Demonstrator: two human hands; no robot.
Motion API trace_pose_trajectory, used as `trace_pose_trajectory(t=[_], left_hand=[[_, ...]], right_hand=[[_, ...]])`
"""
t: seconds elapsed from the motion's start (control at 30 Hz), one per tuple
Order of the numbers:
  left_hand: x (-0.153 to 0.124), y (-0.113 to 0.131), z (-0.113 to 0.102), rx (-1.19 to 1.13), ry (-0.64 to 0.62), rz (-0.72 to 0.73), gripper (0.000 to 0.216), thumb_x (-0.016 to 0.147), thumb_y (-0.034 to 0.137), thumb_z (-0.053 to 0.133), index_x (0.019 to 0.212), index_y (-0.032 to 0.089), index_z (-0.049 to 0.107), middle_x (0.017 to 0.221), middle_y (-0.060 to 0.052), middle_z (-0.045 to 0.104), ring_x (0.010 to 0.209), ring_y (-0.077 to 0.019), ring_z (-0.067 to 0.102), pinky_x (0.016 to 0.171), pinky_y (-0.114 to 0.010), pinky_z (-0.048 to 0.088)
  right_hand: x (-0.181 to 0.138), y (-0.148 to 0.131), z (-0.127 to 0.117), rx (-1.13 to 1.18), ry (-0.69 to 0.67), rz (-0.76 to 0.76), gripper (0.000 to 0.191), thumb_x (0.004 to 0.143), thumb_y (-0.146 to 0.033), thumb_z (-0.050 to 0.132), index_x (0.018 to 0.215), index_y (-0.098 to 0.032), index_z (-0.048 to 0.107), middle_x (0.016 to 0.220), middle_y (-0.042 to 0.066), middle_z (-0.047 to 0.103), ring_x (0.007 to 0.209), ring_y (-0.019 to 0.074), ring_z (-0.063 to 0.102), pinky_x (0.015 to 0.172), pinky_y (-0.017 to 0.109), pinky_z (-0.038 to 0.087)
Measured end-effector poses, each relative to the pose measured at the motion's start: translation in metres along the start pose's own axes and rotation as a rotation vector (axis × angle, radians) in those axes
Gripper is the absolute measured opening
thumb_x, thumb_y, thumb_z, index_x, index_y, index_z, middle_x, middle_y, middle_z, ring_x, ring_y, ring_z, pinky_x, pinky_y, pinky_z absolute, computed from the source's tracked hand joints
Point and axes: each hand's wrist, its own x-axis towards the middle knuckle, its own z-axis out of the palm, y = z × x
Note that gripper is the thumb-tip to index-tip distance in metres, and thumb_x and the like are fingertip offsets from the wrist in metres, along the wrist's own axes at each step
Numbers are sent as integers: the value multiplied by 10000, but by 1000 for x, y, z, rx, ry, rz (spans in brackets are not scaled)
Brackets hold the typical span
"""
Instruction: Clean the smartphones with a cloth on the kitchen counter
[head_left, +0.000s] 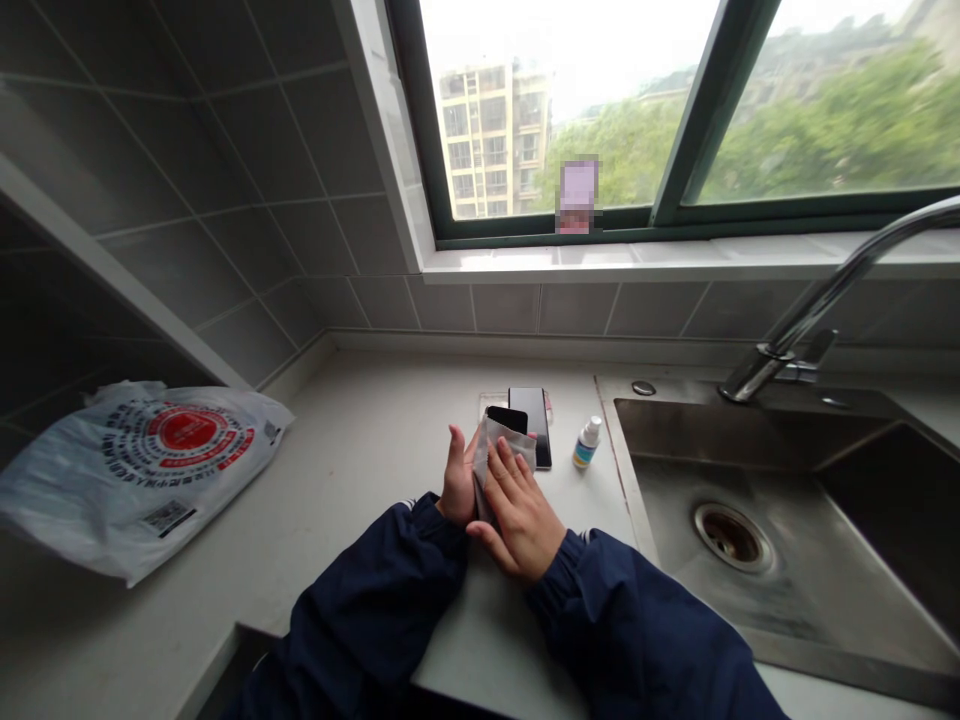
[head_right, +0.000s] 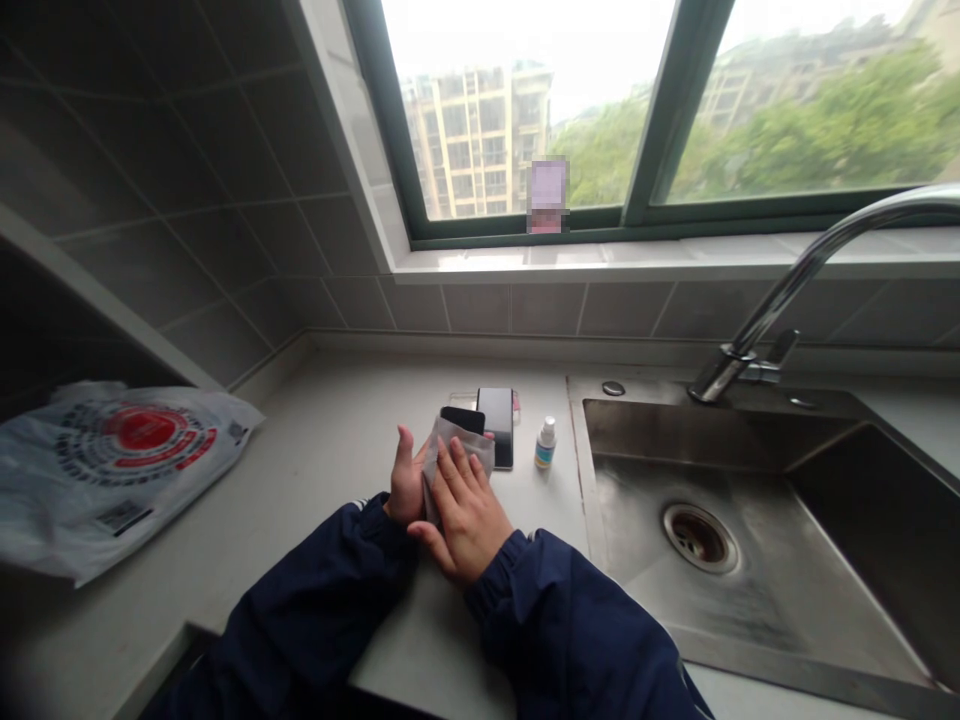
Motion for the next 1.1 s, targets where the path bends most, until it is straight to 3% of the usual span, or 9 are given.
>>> trace_pose_trajectory(t=[0.3, 0.6, 0.87, 1.1], left_hand=[[6, 16, -3, -56, 118, 46, 833, 864, 778, 304, 1372, 150, 508, 1189, -194, 672, 974, -332, 681, 828, -472, 530], [13, 28, -16, -32, 290, 79, 934, 835, 805, 289, 1278, 42, 598, 1107, -215, 700, 840, -303, 682, 687, -411, 559], [11, 16, -7, -24, 196, 92, 765, 876, 742, 341, 1312, 153, 559, 1219, -180, 663, 977, -326, 675, 814, -479, 548], [7, 5, -1, -32, 66, 65, 727, 894, 713, 366, 1318, 155, 559, 1278, -182, 634, 1143, -348, 618, 986, -515, 461]], right_hand=[[2, -10, -5, 52, -101, -65, 709, 999, -504, 404, 1476, 19, 365, 1573, 217, 294, 1499, 357, 148, 1170, 569, 297], [3, -15, -8, 153, -44, -77, 492, 985, -286, 443, 1400, -26, 486, 1487, 192, 464, 1466, 302, 299, 1167, 487, 355], [0, -13, 0, 35, -65, 42, 601, 976, -386, 482, 1444, -12, 424, 1523, 220, 395, 1476, 342, 256, 1161, 555, 324], [-3, -6, 9, -77, -22, 153, 734, 974, -465, 461, 1509, 7, 289, 1577, 246, 253, 1497, 364, 165, 1153, 602, 293]])
